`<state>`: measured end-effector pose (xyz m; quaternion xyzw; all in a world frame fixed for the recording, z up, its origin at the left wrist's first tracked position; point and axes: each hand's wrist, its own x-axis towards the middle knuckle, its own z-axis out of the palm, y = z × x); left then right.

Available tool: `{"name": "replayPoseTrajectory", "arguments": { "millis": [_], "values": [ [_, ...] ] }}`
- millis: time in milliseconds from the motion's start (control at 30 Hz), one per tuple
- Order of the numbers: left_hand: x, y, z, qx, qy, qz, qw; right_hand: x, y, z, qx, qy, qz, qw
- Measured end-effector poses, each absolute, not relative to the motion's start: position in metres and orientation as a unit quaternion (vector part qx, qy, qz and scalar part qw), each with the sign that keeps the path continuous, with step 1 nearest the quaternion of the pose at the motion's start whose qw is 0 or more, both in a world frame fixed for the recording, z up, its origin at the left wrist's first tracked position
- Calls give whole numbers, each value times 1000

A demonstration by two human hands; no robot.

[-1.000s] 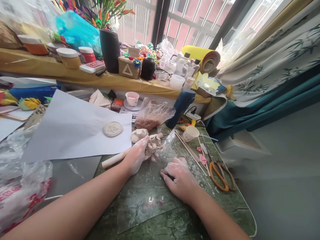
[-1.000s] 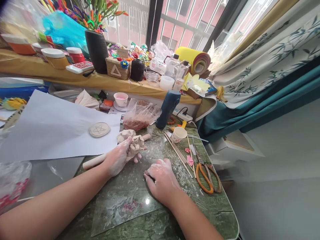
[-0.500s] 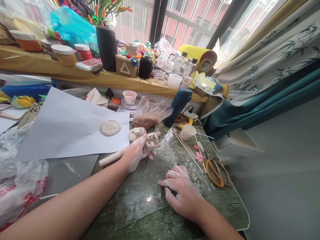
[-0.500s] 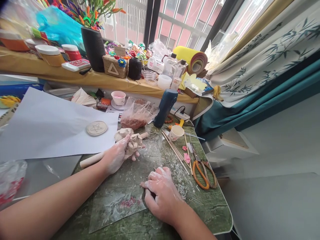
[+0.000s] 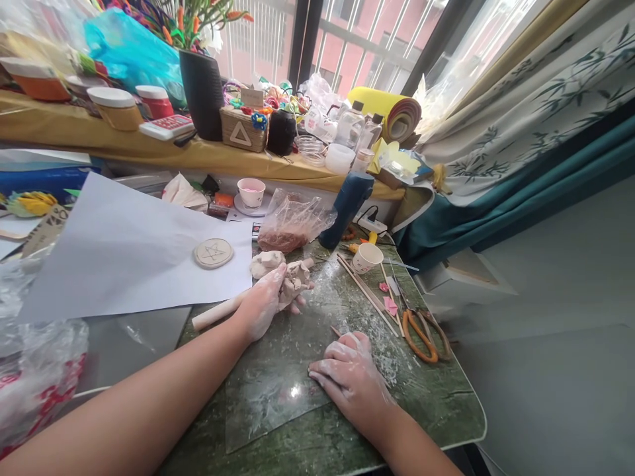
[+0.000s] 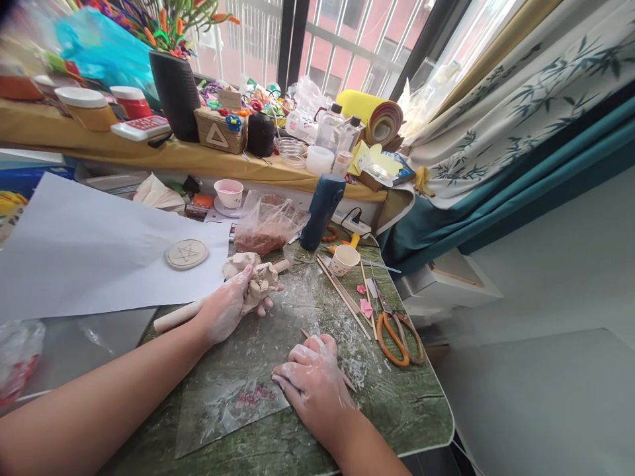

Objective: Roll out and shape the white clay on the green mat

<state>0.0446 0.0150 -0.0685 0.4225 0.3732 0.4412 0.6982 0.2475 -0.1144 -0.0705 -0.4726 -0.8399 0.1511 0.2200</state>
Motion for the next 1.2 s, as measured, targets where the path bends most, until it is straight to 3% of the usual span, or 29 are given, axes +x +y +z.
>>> {"name": "replayPoseTrajectory", "arguments": {
  "millis": [133, 333, 433, 500, 633, 867, 1033, 1200],
  "values": [
    [45, 14, -68, 412, 378, 445, 700, 251, -111, -69, -465, -837, 141, 253],
    [47, 9, -55, 371, 389, 437, 721, 253, -90, -44, -561, -695, 121, 432],
    [52, -1, -48, 303, 372, 426, 767, 235, -75, -27, -537, -694, 81, 473],
    [57, -9, -45, 247, 358, 419, 797, 220, -65, -23, -532, -712, 45, 455],
    [65, -19, -47, 172, 352, 457, 798, 196, -56, -36, -551, -763, -4, 338],
    [66, -16, -43, 171, 337, 500, 779, 180, -70, -54, -543, -808, -52, 224],
    [61, -13, -43, 246, 364, 519, 734, 177, -83, -45, -514, -826, -42, 227],
    [54, -8, -40, 294, 341, 509, 733, 208, -96, -38, -505, -798, 23, 329]
  ]
}}
